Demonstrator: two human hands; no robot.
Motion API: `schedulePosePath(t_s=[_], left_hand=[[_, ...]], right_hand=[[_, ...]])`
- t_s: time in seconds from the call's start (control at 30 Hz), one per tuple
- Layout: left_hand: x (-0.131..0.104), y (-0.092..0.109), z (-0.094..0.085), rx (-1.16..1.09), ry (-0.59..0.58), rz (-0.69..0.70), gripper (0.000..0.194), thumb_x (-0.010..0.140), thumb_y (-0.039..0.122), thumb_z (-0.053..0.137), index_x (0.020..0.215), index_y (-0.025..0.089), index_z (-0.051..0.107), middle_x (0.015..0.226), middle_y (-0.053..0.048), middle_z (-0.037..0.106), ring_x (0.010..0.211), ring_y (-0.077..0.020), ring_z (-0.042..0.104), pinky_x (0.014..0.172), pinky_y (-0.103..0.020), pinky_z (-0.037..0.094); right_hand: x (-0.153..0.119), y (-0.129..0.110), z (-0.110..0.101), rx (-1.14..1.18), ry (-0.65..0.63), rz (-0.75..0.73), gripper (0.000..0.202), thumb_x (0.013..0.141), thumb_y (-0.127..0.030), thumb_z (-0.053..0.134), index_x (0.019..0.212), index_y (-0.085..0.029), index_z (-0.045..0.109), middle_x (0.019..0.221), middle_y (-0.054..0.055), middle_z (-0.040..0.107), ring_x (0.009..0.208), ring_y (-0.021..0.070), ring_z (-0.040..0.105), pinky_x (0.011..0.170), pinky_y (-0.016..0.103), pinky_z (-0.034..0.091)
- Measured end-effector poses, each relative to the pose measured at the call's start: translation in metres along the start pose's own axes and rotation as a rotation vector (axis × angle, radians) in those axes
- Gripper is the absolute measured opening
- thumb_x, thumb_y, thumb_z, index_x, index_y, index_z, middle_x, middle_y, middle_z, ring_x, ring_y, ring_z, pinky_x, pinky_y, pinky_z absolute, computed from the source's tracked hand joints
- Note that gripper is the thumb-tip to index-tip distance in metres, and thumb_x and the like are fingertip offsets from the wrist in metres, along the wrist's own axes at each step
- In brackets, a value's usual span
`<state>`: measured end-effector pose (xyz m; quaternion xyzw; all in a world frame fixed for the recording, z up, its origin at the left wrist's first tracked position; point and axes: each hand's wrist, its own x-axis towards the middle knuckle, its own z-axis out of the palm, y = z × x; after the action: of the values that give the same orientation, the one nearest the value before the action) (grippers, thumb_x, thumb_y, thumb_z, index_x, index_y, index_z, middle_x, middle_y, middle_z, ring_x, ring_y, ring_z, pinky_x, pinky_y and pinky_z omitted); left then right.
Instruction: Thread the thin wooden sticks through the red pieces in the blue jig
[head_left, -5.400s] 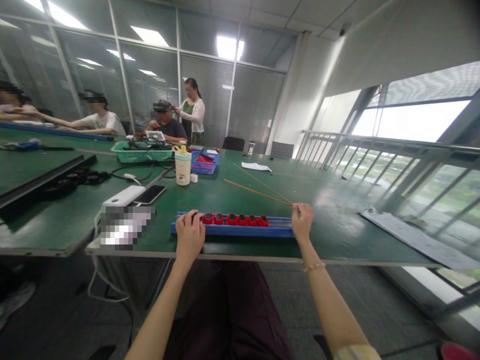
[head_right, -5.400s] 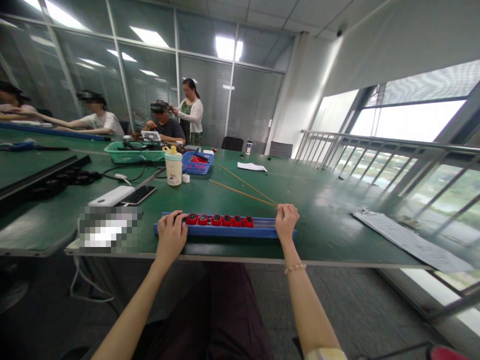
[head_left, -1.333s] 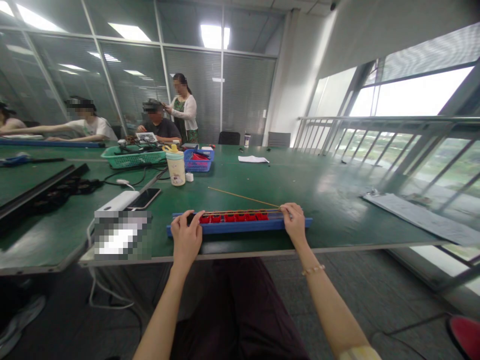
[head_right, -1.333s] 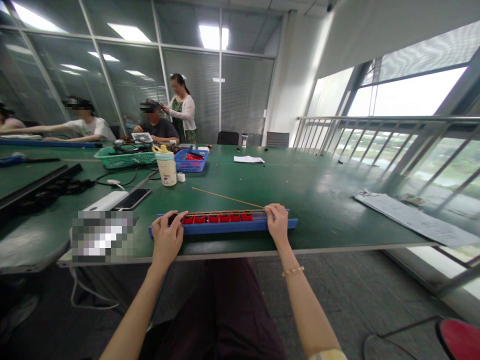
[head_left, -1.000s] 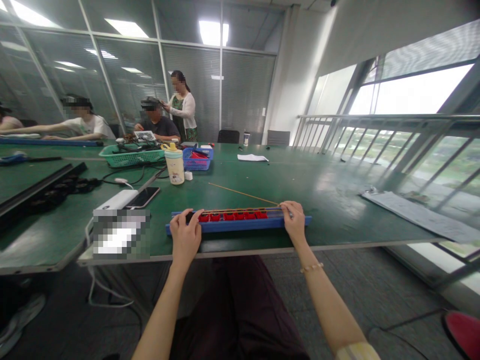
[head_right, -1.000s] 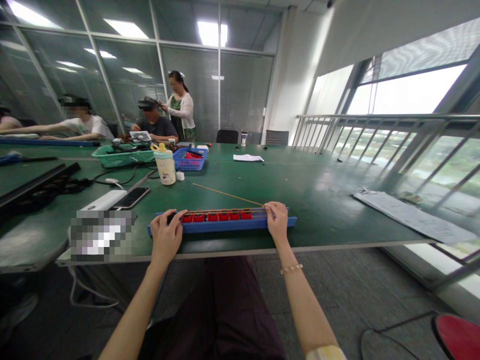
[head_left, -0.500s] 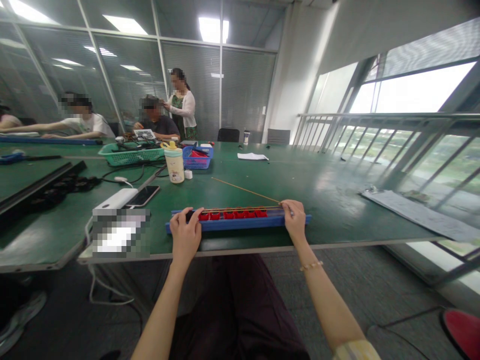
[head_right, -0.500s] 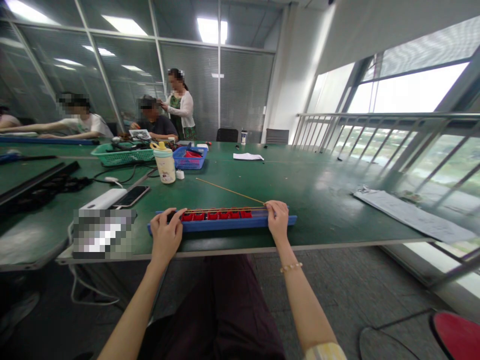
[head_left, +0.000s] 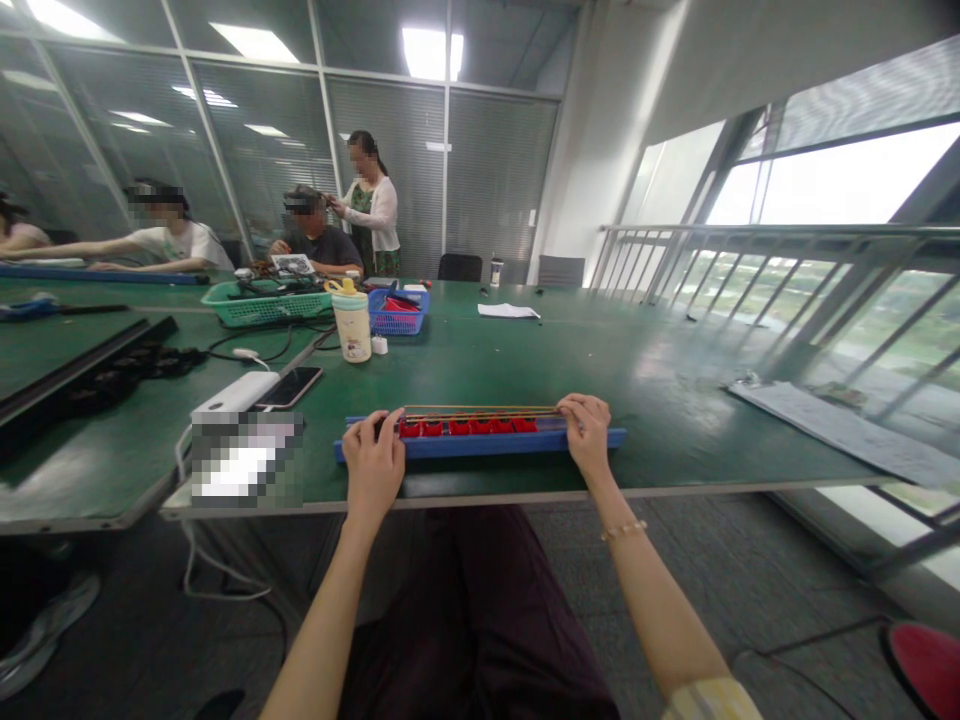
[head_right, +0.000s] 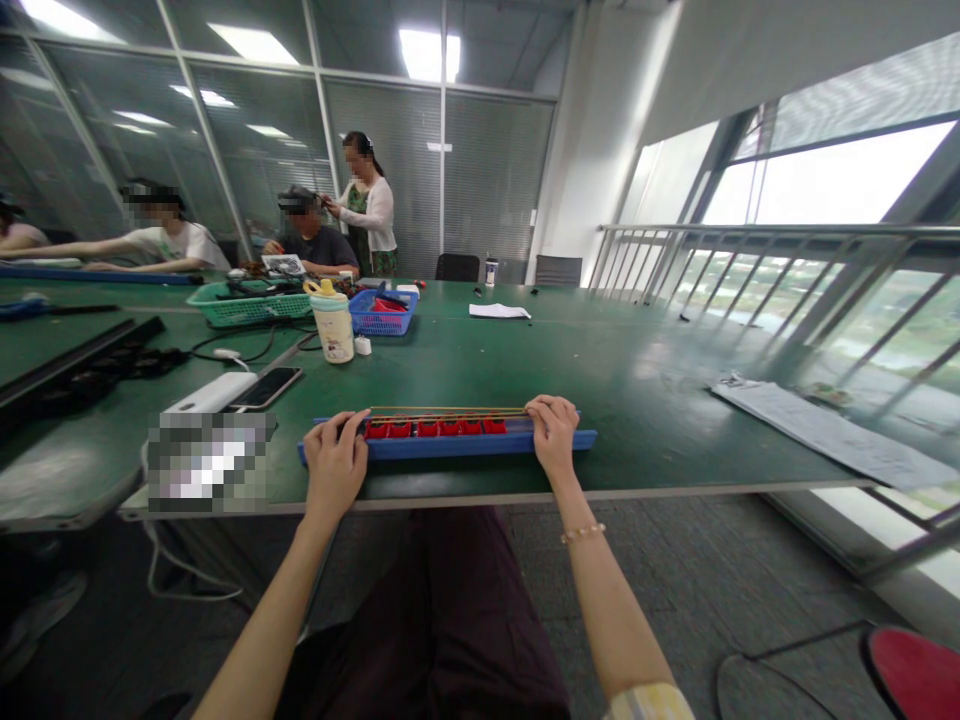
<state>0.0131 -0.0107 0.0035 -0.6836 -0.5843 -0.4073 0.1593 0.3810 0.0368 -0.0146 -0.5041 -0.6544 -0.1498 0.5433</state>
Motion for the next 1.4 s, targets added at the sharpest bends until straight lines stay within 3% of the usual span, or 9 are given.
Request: schedulePosePath(t_s=[0.67,0.9,1.13,1.4], left_hand=[[-0.0015,-0.0018,0.0022,0.032,0.007,0.013,0.043,0.091,0.022,0.045,0.131,0.028,0.060,0.132,-0.011,0.051,0.114,-0.0293,0.039,0.103,-0.050,0.039],[-0.0007,-0.0002,0.0003,0.031,0.003,0.015,0.043,0.092,0.022,0.045,0.131,0.028,0.061,0.132,-0.011,0.052,0.114,-0.0293,0.039,0.103,-0.050,0.039],[-0.0006,-0.0011,0.0013,0.034,0.003,0.015,0.042,0.092,0.022,0.045,0.130,0.028,0.062,0.132,-0.011,0.052,0.114,-0.0294,0.039,0.103,-0.050,0.039],[-0.0006,-0.0003,0.0011,0.033,-0.004,0.005,0.043,0.092,0.023,0.044,0.132,0.028,0.060,0.132,-0.011,0.052,0.114,-0.0296,0.039,0.103,-0.050,0.039]], right_hand=[[-0.0019,0.0024,0.0032,-0.048,-0.002,-0.031,0.027,0.097,-0.034,0.047,0.088,-0.024,0.071,0.100,0.005,0.069,0.101,0.0217,0.055,0.094,0.037,0.036],[-0.0038,0.0022,0.0045,-0.126,0.012,0.011,0.029,0.096,-0.037,0.048,0.109,-0.025,0.071,0.114,0.006,0.068,0.112,0.0229,0.053,0.101,0.038,0.033],[-0.0037,0.0034,0.0070,-0.146,-0.018,0.078,0.037,0.098,-0.039,0.040,0.103,-0.020,0.071,0.109,0.008,0.070,0.107,0.0216,0.058,0.099,0.036,0.034],[-0.0066,0.0096,0.0053,-0.254,0.132,0.334,0.046,0.100,-0.038,0.029,0.097,-0.015,0.070,0.100,0.015,0.072,0.096,0.0242,0.061,0.090,0.037,0.036]])
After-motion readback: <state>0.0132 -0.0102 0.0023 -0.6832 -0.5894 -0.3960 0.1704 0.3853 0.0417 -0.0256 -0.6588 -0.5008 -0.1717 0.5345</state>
